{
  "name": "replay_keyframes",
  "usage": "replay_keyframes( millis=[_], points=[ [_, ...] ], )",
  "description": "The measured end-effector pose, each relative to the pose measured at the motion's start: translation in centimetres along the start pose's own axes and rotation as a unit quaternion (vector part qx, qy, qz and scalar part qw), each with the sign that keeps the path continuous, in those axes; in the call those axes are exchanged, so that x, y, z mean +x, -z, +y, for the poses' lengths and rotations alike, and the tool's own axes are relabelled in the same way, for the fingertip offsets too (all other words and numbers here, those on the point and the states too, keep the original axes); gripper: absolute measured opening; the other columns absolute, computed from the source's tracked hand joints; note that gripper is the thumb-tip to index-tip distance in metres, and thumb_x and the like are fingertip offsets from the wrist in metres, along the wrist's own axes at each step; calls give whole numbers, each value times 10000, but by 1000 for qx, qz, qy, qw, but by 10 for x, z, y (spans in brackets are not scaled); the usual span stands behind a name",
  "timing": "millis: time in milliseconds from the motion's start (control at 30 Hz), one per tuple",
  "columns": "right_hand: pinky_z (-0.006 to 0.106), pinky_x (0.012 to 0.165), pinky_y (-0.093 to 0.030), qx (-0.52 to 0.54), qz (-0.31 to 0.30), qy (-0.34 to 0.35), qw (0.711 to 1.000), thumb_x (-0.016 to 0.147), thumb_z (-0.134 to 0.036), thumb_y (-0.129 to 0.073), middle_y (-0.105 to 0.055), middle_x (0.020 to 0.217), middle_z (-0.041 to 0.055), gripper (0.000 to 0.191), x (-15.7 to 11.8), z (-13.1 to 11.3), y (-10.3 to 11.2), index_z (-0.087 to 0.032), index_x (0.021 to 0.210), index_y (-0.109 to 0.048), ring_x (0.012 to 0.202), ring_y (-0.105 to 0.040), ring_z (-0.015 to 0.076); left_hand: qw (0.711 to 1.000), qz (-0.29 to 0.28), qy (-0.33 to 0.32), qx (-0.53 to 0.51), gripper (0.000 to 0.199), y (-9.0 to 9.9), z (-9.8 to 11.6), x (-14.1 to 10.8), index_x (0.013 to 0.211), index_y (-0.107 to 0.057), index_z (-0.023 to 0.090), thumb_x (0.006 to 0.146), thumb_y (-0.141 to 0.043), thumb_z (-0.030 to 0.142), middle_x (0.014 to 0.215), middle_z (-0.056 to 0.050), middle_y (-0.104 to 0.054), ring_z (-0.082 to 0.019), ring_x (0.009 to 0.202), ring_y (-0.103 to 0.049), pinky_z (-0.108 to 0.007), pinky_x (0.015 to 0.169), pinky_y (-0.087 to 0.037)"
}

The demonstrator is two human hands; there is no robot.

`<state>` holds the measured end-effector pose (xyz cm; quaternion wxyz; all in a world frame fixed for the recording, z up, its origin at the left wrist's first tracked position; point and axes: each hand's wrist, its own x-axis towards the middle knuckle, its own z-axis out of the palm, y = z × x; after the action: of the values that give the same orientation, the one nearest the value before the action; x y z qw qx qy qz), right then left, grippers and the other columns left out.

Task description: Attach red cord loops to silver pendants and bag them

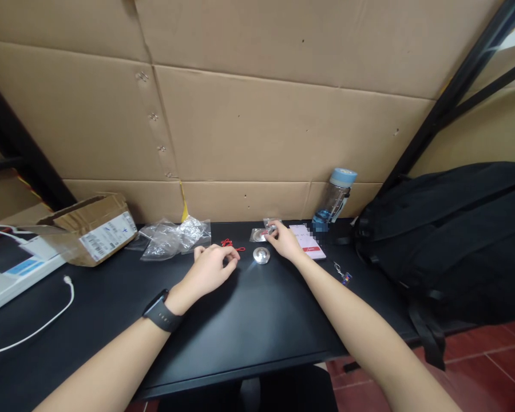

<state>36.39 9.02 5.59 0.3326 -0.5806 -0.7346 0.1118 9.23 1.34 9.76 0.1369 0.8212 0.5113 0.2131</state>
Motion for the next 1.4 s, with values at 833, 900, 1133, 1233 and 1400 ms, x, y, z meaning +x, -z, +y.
replay_keyframes(
  millis=[833, 900, 1133, 1233, 1400],
  points=[
    [618, 1105, -305, -147, -131, 21, 980, 1035, -605, -302, -427, 1585, 117, 605, 13, -19, -11, -279, 1514, -475, 1429, -350, 414, 994, -13, -107, 32, 195, -12, 0, -8, 847, -719, 276, 897, -538, 224, 855, 1, -750, -215, 912, -628, -402, 851, -263],
    [557, 1107, -345, -106, -114, 67, 985, 1042, -528, -379, -520, 1498, 152, 534, 13, -16, -6, -216, 1433, -564, 1377, -443, 360, 993, -7, -102, 52, 190, -10, -4, -6, 847, -716, 270, 904, -540, 226, 871, -6, -747, -226, 929, -621, -410, 853, -279],
    [352, 921, -524, 15, -209, 205, 956, 808, -387, -789, -709, 1212, 108, 476, -4, -19, 30, -186, 1230, -694, 1018, -675, 234, 983, 92, -73, 139, 283, -15, -30, 7, 1198, -672, 270, 935, -569, 285, 1222, -94, -660, -305, 1159, -539, -449, 923, -374],
    [339, 919, -522, 12, -232, 205, 951, 746, -317, -831, -729, 1193, 86, 523, -8, -25, 38, -203, 1240, -700, 1011, -687, 234, 980, 103, -83, 152, 344, -27, -34, 14, 1297, -637, 282, 970, -536, 318, 1364, -104, -592, -325, 1263, -479, -482, 976, -385],
    [311, 894, -522, 14, -254, 200, 946, 735, -250, -816, -760, 1141, 56, 470, -10, -32, 39, -219, 1196, -729, 969, -708, 220, 976, 89, -113, 161, 305, -44, -30, 21, 1246, -677, 292, 1007, -490, 323, 1425, -89, -568, -330, 1322, -422, -523, 1014, -371]
  ],
)
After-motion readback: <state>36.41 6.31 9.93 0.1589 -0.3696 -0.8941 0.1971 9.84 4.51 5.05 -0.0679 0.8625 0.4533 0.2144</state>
